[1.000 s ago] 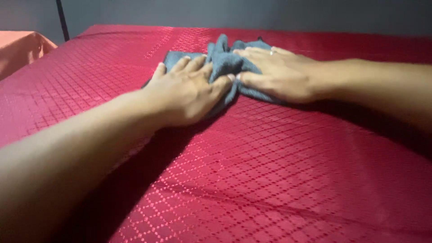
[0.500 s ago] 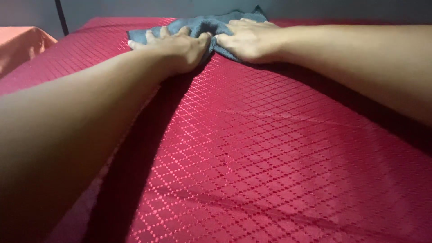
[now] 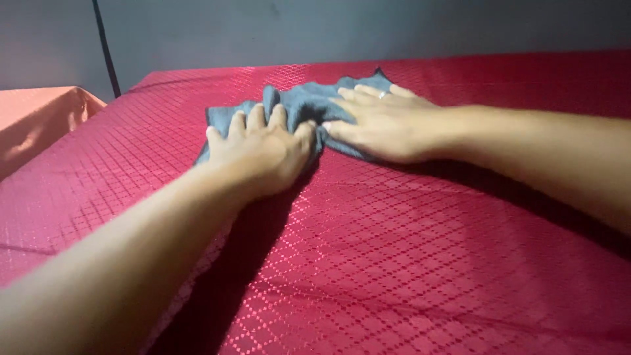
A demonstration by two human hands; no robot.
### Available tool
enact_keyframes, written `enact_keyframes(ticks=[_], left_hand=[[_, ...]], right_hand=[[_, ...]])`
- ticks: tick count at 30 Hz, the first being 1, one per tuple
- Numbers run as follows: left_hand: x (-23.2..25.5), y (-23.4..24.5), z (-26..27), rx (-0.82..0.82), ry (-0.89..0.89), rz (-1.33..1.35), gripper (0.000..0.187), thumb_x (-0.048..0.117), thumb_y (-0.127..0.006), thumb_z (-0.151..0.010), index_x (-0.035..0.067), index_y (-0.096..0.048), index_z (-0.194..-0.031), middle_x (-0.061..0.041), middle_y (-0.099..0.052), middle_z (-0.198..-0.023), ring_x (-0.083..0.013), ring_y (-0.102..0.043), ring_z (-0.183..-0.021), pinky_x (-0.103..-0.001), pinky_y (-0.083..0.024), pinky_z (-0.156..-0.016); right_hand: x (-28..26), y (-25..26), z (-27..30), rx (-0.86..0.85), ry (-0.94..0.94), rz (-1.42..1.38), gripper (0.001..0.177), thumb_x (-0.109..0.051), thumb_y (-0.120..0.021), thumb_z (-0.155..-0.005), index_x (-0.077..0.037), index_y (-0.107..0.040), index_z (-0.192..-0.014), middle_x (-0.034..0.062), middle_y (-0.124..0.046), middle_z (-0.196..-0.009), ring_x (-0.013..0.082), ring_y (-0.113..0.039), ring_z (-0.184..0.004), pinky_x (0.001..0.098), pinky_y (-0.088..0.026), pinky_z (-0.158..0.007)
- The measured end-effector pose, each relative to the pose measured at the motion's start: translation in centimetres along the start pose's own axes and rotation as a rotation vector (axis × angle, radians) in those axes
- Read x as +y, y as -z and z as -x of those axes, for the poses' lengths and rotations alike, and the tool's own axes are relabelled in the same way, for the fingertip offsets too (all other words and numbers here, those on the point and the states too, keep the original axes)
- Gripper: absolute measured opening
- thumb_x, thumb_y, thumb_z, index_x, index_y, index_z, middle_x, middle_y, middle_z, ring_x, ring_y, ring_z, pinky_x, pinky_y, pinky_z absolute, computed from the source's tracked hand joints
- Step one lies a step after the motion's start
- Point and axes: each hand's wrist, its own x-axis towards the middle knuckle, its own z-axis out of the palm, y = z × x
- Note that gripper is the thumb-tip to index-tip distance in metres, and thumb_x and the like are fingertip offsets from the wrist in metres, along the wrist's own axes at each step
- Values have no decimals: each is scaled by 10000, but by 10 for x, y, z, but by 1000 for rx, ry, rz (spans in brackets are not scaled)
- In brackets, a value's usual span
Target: The person is wiping a red tablecloth with a grey cloth.
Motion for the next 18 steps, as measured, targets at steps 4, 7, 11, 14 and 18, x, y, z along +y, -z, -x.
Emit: enact_keyframes(ticks=[4,7,11,14,18], left_hand=[[12,3,44,36,-82,-30,743,584,-305,-985,105,-285,-1552,-252,-188,-1608,-504,-186,-1460,-779,-148,-1085],[18,4,75,-6,-237,-255,542,493,-309,-1049,351,-406,-1562,-226,-218,-1666,-579,-220,-1466,-819,-214,-1050],[17,-5,97,269,-506,-200,471,407,-363,-1019,158,-559,-1368,-339,-398,-1508,-646,-363,-1337,-851,-299,-939],[12,-7,103,269,-627,-242,447,380,-373,-1035,158,-587,-1358,-353,-436,-1467,-609,-398,-1342,-804,-349,-939],[-12,-18,82,359,-766,-218,499,424,-360,-1064,217,-552,-1475,-346,-417,-1490,-593,-388,-1335,-781,-315,-982]], right_hand=[[-15,11,47,-7,-15,-44,788,-619,-272,-963,-223,-222,-1643,94,-169,-1676,279,-119,-1548,496,-103,-1235],[-12,8,77,-58,-24,-49,819,-625,-269,-940,-209,-190,-1640,64,-127,-1736,233,-65,-1551,480,-67,-1216],[7,-4,98,87,254,-14,756,-598,-295,-1105,-61,-267,-1637,171,-201,-1716,312,-97,-1582,512,-69,-1197],[6,-1,105,89,349,-62,745,-574,-319,-1116,-22,-287,-1616,192,-217,-1712,315,-108,-1587,493,-70,-1209],[1,5,91,64,432,-156,779,-563,-355,-1087,6,-296,-1617,215,-255,-1686,316,-140,-1586,467,-78,-1230]])
